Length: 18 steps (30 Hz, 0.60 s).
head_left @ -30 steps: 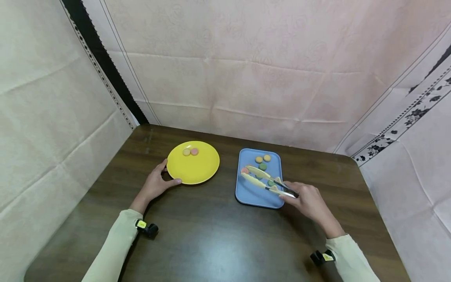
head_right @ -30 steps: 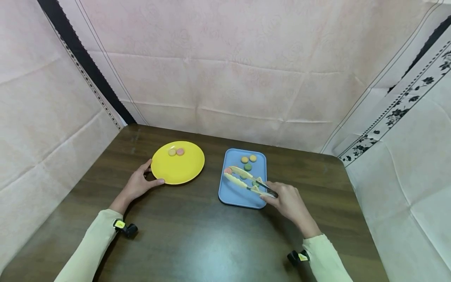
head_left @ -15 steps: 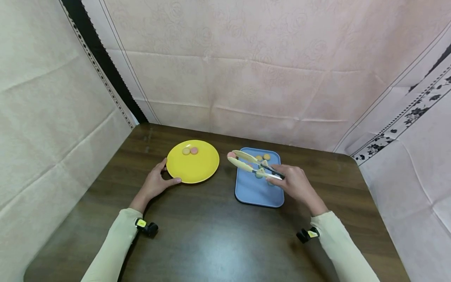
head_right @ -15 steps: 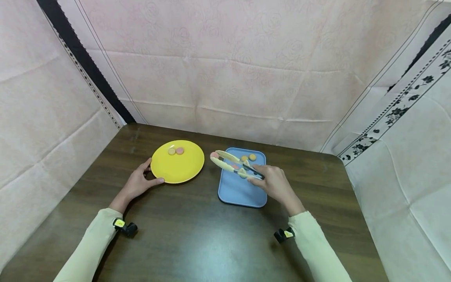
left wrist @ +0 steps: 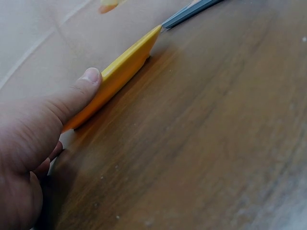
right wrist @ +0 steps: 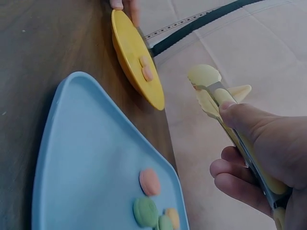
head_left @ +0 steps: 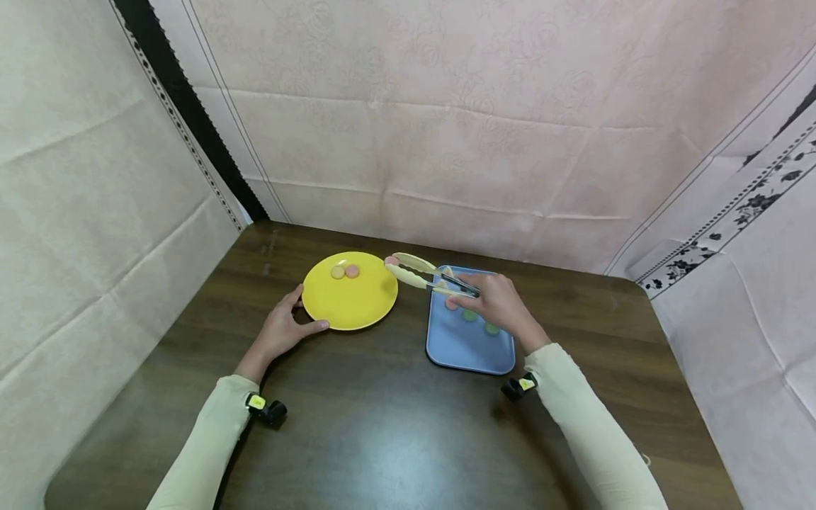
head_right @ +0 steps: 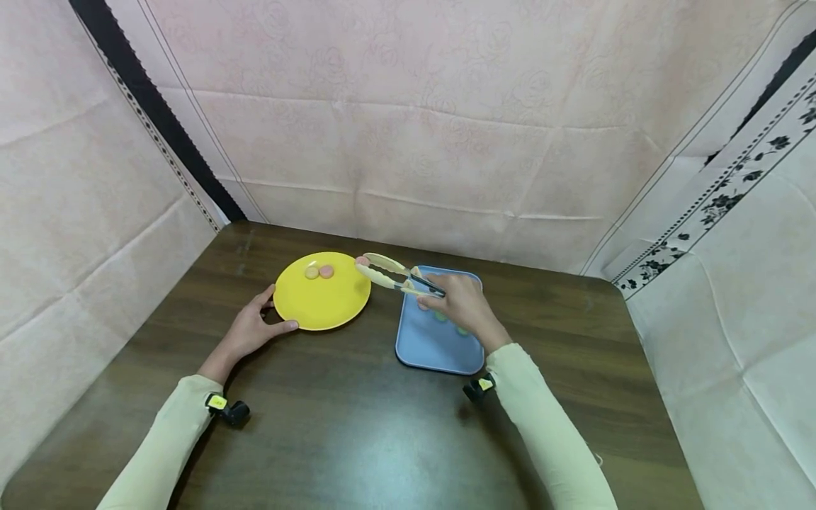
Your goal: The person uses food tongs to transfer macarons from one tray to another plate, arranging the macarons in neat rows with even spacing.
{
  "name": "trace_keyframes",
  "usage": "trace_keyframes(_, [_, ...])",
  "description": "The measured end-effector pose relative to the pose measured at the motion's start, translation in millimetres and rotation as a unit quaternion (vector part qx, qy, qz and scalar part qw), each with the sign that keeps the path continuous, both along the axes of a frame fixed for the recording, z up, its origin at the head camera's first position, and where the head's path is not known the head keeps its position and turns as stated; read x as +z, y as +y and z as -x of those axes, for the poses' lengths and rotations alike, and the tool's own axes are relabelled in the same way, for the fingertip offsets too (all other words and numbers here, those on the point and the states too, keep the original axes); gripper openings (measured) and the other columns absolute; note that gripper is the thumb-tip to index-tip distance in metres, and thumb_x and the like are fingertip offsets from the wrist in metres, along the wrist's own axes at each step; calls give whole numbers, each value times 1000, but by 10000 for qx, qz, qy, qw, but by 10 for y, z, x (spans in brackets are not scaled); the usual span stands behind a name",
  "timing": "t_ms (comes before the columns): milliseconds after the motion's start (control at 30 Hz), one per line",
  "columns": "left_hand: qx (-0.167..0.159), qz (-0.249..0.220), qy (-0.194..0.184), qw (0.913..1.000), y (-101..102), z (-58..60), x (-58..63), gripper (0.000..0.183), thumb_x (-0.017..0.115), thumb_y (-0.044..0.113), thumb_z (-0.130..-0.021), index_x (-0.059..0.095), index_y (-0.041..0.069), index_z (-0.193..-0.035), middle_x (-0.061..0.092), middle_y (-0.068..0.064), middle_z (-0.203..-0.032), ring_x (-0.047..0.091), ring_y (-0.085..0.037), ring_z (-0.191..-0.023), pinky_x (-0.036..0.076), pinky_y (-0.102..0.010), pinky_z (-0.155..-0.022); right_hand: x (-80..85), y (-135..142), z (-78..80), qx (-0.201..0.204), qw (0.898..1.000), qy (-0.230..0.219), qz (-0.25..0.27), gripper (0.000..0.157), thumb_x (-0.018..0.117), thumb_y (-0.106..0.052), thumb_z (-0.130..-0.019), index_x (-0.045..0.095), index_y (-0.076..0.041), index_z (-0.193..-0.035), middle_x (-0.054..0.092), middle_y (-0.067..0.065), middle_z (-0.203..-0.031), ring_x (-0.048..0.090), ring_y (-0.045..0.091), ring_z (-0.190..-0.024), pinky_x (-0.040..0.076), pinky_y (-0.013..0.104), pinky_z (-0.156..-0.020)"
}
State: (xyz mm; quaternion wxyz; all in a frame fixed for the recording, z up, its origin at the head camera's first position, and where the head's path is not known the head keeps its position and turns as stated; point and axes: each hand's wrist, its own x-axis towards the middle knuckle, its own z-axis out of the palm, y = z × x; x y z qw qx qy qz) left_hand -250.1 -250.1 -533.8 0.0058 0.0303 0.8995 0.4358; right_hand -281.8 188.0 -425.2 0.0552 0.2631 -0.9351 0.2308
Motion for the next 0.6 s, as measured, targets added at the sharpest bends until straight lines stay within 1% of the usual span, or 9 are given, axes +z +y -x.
trace_keyframes(33, [2,-2,-2,10000,-4,-3,3,124,84,58,-78,14,0,-163,44,-26,-151,40,-40,-140,31,-60,-116,-9,-38,31,63,10000,-40,28,58,78,-41,-91,67,-5,-135,58,-5,-58,35,10,-52,35,31,-53])
trace_keyframes(100, [7,7,-12,10000,-14,-9,11,124,84,58,-78,14,0,-163,44,-26,-152,40,-40,-140,31,-60,-116,-40,-111,88,161,9998,-89,44,54,77,-36,-93,67,-5,-136,65,-7,-60,46,6,-52,44,34,-58])
trace_keyframes(167, [-9,-2,-40,10000,-7,-10,12,125,84,59,-77,14,1,-163,42,-25,-153,41,-39,-139,32,-59,-116,-67,-164,133,218,9995,-204,68,54,76,-34,-94,65,-3,-137,71,-3,-63,57,4,-54,52,39,-68])
trace_keyframes(233, [2,-6,-76,10000,-4,-8,8,126,84,61,-76,14,1,-163,41,-25,-154,41,-39,-138,32,-59,-116,-95,-217,169,244,9989,-386,122,55,74,-35,-95,64,-3,-138,75,1,-71,66,6,-58,56,43,-75])
trace_keyframes(300, [14,-6,-96,10000,0,-7,5,127,84,62,-76,14,2,-163,40,-25,-154,41,-39,-138,32,-59,-116,-117,-266,199,217,9981,-562,134,57,73,-38,-96,62,-3,-140,76,4,-73,70,9,-61,57,44,-78])
trace_keyframes(400, [25,-19,-106,9999,3,-3,2,127,84,61,-76,14,1,-163,41,-25,-154,41,-39,-138,32,-59,-116,-145,-332,242,180,9973,-708,111,58,71,-43,-96,63,-6,-140,74,4,-69,70,15,-58,56,39,-68])
trace_keyframes(500, [36,-41,-108,9999,-2,0,3,126,84,60,-76,14,1,-163,41,-25,-154,40,-39,-139,31,-59,-116,-166,-383,285,167,9967,-786,71,57,71,-44,-96,63,-7,-140,69,4,-60,65,15,-52,50,33,-58])
trace_keyframes(600, [26,-40,-96,9999,-15,0,8,126,84,59,-77,13,1,-163,40,-25,-154,40,-39,-139,31,-59,-116,-181,-432,324,140,9965,-820,13,58,71,-44,-96,64,-7,-140,68,4,-59,59,11,-47,47,31,-54])
